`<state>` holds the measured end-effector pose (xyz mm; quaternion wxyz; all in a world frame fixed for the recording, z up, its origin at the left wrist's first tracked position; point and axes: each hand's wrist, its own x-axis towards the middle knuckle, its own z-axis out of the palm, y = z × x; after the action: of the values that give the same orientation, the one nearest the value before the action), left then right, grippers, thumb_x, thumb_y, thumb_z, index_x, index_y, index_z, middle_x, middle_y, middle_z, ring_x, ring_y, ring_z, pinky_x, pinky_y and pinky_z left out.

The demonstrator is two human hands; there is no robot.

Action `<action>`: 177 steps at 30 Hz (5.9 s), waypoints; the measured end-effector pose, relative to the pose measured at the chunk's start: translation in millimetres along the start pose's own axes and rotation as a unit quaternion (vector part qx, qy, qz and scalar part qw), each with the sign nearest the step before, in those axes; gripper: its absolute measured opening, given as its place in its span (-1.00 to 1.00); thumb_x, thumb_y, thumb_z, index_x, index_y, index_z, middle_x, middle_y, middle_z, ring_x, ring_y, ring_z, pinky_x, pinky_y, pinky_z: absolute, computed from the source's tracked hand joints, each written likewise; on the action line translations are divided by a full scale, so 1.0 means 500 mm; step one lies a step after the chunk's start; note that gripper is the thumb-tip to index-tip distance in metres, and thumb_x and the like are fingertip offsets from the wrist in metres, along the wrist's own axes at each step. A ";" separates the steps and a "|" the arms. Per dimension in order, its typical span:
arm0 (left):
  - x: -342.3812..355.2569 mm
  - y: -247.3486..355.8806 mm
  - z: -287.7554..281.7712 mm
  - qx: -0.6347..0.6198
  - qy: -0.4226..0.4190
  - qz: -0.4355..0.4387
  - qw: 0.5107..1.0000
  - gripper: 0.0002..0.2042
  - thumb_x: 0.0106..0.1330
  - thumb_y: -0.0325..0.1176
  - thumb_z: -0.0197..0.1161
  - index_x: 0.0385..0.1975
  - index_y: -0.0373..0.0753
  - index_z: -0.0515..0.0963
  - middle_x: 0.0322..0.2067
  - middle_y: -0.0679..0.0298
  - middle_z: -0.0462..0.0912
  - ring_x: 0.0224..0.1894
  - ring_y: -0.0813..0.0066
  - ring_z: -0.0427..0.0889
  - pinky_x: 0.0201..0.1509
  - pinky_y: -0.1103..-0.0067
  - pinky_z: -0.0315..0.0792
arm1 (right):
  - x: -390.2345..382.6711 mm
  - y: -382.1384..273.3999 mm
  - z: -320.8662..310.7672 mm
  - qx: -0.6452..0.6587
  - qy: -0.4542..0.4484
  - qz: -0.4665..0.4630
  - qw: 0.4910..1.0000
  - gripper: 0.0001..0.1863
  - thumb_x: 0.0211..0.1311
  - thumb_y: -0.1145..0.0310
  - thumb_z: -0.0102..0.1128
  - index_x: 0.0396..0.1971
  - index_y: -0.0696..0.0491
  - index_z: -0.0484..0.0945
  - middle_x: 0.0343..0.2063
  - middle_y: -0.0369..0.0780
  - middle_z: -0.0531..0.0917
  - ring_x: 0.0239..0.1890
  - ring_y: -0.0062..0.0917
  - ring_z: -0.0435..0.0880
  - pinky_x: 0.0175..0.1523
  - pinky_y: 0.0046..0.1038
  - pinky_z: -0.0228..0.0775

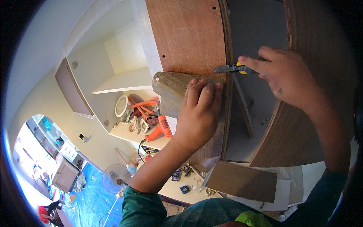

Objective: The person applies a roll of self-adhesive edge banding to the edge of a wooden cabinet door. They smooth the banding with their fingers and use a utility knife to trim the excess material flush with the door's surface.

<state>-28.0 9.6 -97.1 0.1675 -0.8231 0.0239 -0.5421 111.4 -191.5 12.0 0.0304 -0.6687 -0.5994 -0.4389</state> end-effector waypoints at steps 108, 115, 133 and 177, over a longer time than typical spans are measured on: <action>0.024 0.001 -0.046 0.049 -0.117 0.023 0.992 -0.46 0.10 -0.57 0.16 0.19 -0.30 0.52 0.05 0.04 0.51 0.18 -0.03 0.48 0.35 0.21 0.38 | -0.054 0.022 -0.017 -0.011 0.017 0.042 0.999 -0.36 0.24 0.58 0.21 0.34 -0.13 0.45 -0.28 -0.22 0.49 -0.36 -0.52 0.53 -0.27 -0.43 0.47; 0.009 -0.015 -0.043 0.042 -0.110 0.045 0.992 -0.40 0.05 -0.56 0.20 0.23 -0.30 0.50 0.08 0.04 0.50 0.23 -0.05 0.45 0.40 0.10 0.33 | -0.029 0.001 0.000 0.001 -0.001 0.011 1.000 -0.39 0.21 0.58 0.21 0.29 -0.12 0.52 -0.31 -0.22 0.47 -0.35 -0.45 0.54 -0.22 -0.36 0.48; -0.022 -0.013 -0.026 0.048 -0.094 0.040 0.994 -0.39 0.04 -0.51 0.18 0.23 -0.34 0.50 0.14 -0.01 0.48 0.25 -0.10 0.44 0.43 0.01 0.29 | 0.005 -0.021 0.015 -0.026 -0.097 -0.016 0.995 -0.28 0.17 0.57 0.24 0.37 -0.22 0.42 -0.13 -0.24 0.51 -0.10 -0.41 0.55 0.04 -0.28 0.44; 0.003 -0.162 -0.096 -0.175 0.132 -0.410 0.886 -0.67 0.39 -0.18 0.30 -0.13 -0.39 0.61 -0.24 0.10 0.68 -0.15 0.34 0.65 0.02 0.42 0.52 | -0.100 0.056 -0.060 0.078 0.037 0.103 0.991 -0.35 0.26 0.61 0.17 0.37 -0.12 0.43 -0.14 -0.11 0.56 -0.13 -0.27 0.63 0.02 -0.29 0.50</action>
<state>-82.3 73.7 -53.9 -0.2206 -0.6965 -0.1991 -0.6532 123.2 -254.8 12.7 0.1496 -0.7056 -0.5584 -0.4097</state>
